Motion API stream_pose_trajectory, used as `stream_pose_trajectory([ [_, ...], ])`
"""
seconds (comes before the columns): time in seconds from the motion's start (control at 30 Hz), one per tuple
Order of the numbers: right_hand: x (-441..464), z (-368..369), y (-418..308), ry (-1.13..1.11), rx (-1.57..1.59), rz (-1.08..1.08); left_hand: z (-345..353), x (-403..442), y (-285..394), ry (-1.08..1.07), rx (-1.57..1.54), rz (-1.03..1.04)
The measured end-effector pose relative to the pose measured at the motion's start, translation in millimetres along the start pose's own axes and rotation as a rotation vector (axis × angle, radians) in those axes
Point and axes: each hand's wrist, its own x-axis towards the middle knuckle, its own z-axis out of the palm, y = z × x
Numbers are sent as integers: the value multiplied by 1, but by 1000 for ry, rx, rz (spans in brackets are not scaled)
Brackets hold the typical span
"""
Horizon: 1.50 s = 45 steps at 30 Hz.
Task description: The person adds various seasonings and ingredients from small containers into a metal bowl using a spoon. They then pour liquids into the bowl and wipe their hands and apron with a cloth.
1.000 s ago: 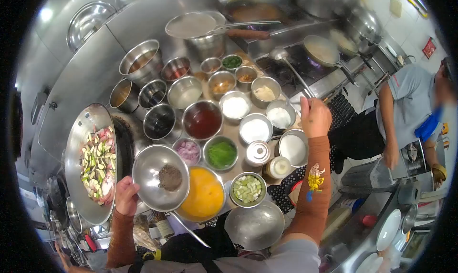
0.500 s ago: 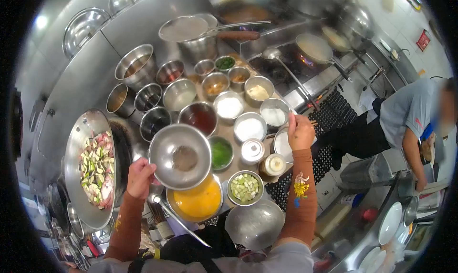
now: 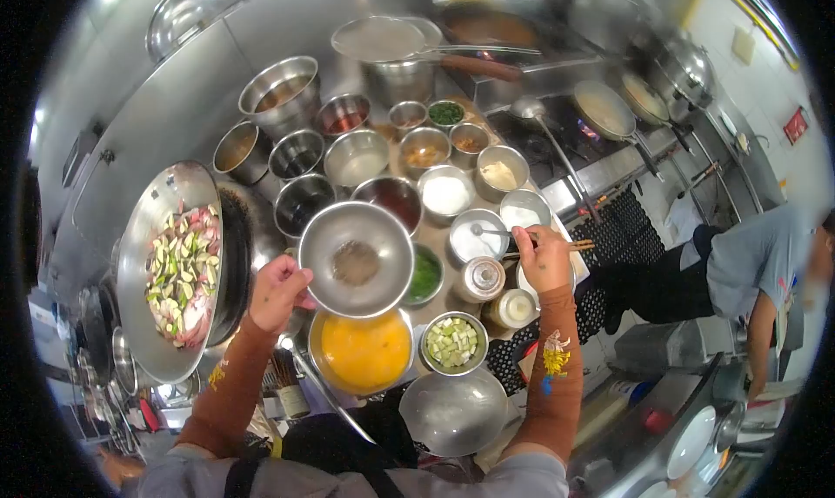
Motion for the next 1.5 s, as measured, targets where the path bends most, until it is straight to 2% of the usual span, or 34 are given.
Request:
stream_pose_trajectory([
  [0.03,0,4,1,-37,-43,-28,-1,0,-1,4,-1,2],
  [0.2,-4,18,0,-62,90,107,-4,2,-5,33,4,14],
  [0.3,-9,25,14,-24,115,75,-4,3,-3,38,29,15],
  [0.4,-11,19,19,-15,360,404,-2,9,-9,31,28,24],
  [0.53,-10,-7,3,73,433,608,7,17,-11,-4,40,26],
  [0.67,-6,-37,-32,175,522,501,19,26,-13,-11,113,17],
  [0.77,1,-52,-44,72,430,413,26,32,-19,-62,143,81],
  [0.9,9,-12,17,-21,36,88,33,34,-25,-49,166,86],
  [0.93,7,0,19,-27,66,138,32,35,-28,-48,203,99],
  [1.03,3,14,21,-93,-8,87,27,32,-34,-39,172,103],
  [1.17,-1,17,14,-133,162,282,23,30,-36,-28,213,101],
  [1.27,-7,13,14,-50,422,536,23,28,-35,-48,174,113],
  [1.37,-8,-5,9,32,439,636,26,29,-36,-34,196,84],
  [1.5,-5,-39,-26,110,463,539,30,31,-34,-34,195,65],
])
